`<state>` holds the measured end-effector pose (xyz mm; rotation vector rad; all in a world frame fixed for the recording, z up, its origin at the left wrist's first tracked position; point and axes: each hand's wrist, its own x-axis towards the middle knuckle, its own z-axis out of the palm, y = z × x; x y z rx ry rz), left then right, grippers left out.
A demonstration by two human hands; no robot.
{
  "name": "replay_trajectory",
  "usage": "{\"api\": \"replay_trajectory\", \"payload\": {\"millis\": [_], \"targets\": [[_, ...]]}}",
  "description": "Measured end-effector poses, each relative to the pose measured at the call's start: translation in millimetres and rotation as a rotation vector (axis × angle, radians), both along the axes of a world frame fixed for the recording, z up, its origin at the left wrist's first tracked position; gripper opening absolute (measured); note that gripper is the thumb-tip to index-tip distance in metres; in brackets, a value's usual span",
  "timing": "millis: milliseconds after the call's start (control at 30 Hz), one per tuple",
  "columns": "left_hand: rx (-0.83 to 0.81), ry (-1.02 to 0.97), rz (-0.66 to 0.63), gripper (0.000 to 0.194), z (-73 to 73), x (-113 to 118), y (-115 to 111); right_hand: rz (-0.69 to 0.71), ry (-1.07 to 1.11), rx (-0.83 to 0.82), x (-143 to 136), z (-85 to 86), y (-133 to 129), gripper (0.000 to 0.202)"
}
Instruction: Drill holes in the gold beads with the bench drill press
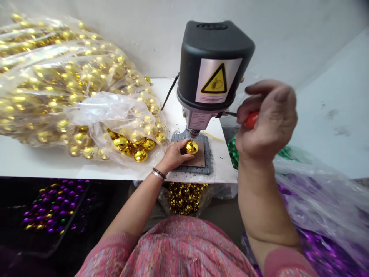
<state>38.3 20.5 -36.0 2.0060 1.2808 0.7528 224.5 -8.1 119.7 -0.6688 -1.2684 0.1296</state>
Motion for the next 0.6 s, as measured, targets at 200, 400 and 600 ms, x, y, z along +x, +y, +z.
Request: {"api": "replay_trajectory", "payload": {"millis": [200,400,600], "targets": [[-0.007,-0.012,-0.03,0.062,1.0,-1,0,-0.114,-0.133,-0.028,3,-32.8,-18,0.023],[-0.023,-0.001,-0.038,0.062,3.7,-1,-1,-0.187,-0.151,-0.004,4,-43.8,-18,0.021],[-0.028,0.04,-0.031,0.063,5.9,-1,-3,-0.194,-0.153,0.017,4,-52.4,-17,0.02]]}}
